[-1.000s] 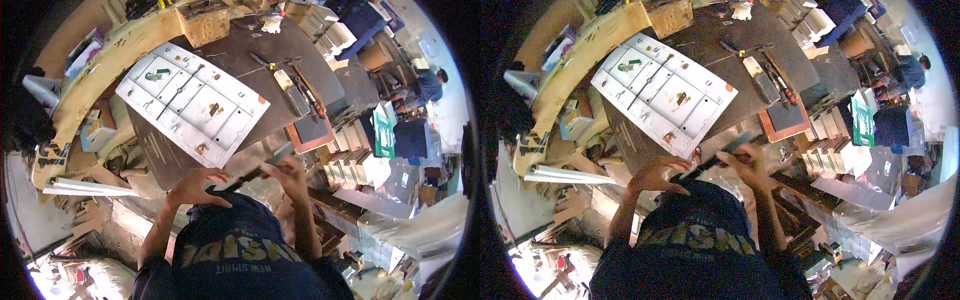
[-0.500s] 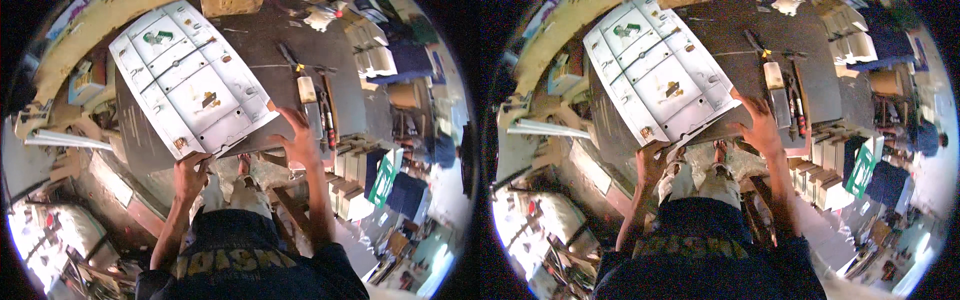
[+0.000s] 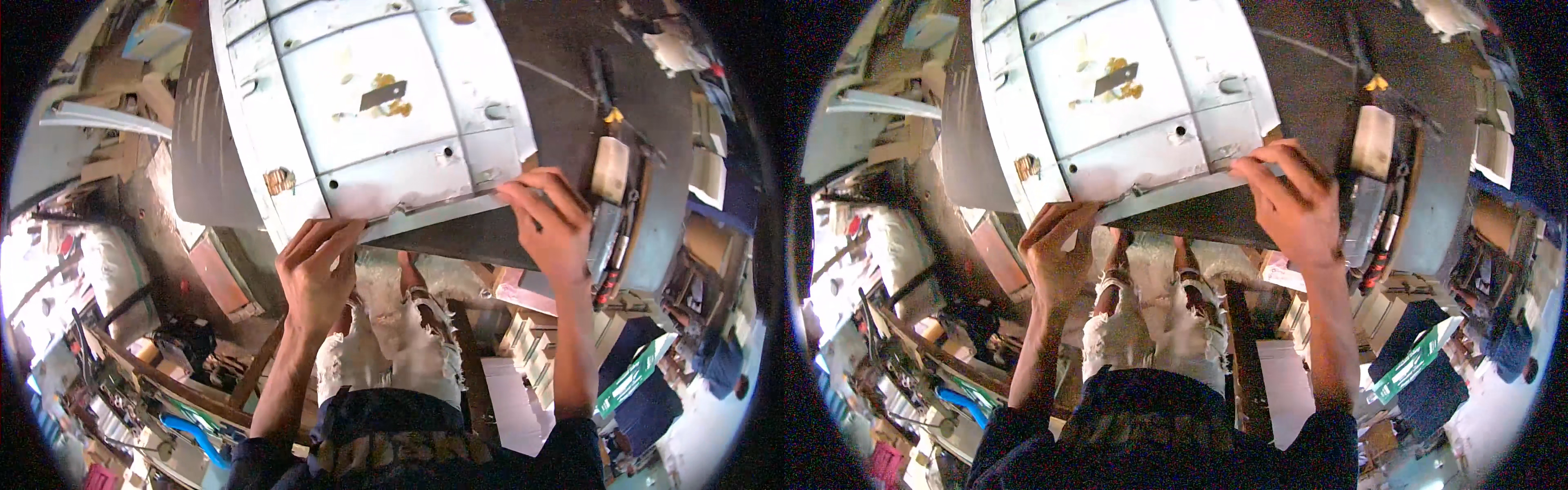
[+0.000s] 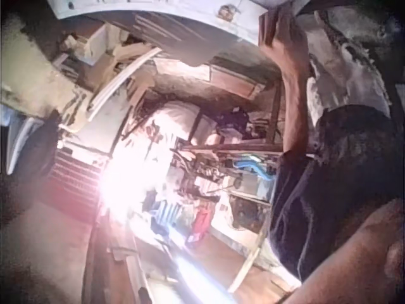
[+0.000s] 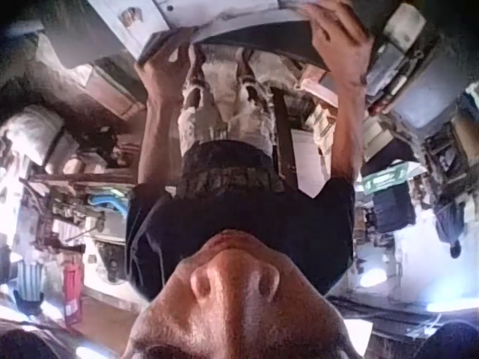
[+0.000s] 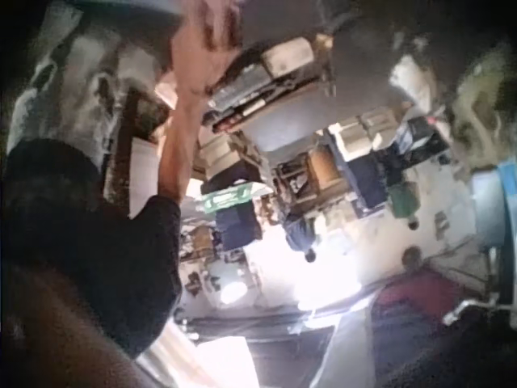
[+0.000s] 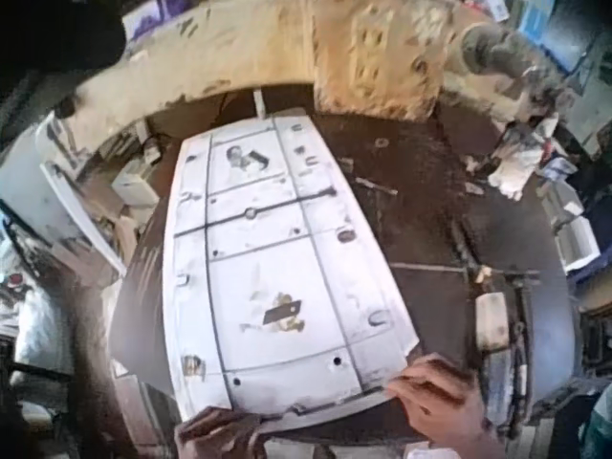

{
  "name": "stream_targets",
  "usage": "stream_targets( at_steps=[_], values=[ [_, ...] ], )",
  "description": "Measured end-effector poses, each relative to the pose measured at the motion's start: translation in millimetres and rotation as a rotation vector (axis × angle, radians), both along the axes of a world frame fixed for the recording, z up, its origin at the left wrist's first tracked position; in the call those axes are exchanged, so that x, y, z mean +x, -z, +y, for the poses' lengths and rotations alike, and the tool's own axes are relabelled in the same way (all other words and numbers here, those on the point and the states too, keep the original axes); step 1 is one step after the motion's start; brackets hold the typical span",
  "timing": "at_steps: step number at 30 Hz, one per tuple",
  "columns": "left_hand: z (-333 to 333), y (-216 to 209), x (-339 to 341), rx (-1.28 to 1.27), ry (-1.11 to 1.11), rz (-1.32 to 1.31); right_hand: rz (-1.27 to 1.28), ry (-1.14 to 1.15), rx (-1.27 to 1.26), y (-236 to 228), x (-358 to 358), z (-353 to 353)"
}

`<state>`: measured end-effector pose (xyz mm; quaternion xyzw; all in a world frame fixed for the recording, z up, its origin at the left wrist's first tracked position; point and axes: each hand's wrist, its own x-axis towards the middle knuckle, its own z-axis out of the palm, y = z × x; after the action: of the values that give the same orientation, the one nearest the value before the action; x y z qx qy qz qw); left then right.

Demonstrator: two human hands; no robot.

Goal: The person uses a printing machine to stamp green sheets, then assembles a wooden and paper board by applying metal strips, using a hammer and pliers to secure parts, and finishing the edges with a tool.

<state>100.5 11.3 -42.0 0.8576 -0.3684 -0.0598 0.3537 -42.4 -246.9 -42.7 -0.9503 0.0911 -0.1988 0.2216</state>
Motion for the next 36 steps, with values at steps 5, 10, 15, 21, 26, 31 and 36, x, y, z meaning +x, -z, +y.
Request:
stream_targets(
  at_steps=[5, 10, 15, 21, 26, 31, 36],
  values=[
    [2, 16, 1, -0.065, 0.0, -0.096, 0.031, 0.043, -0.116, 6, -6, 3],
    [1, 22, 3, -0.125, 0.016, -0.078, 0.017, 0.055, -0.167, 10, -7, 4],
    [2, 26, 2, -0.128, 0.035, -0.09, -0.082, 0.082, -0.194, 20, -11, 9],
    [1, 21, 6, -0.126, 0.044, -0.074, -0.064, 0.06, -0.195, 13, -9, 9],
    [-7, 16, 5, -0.118, 0.033, -0.01, 0.066, 0.049, -0.192, 1, -11, 5],
    [-6, 8, 6, -0.046, 0.046, 0.042, -0.063, 0.096, -0.144, -8, -11, -1],
    [-9, 6, 7, -0.06, 0.068, 0.085, 0.241, 0.766, -0.345, -21, -72, -8]
  ],
)
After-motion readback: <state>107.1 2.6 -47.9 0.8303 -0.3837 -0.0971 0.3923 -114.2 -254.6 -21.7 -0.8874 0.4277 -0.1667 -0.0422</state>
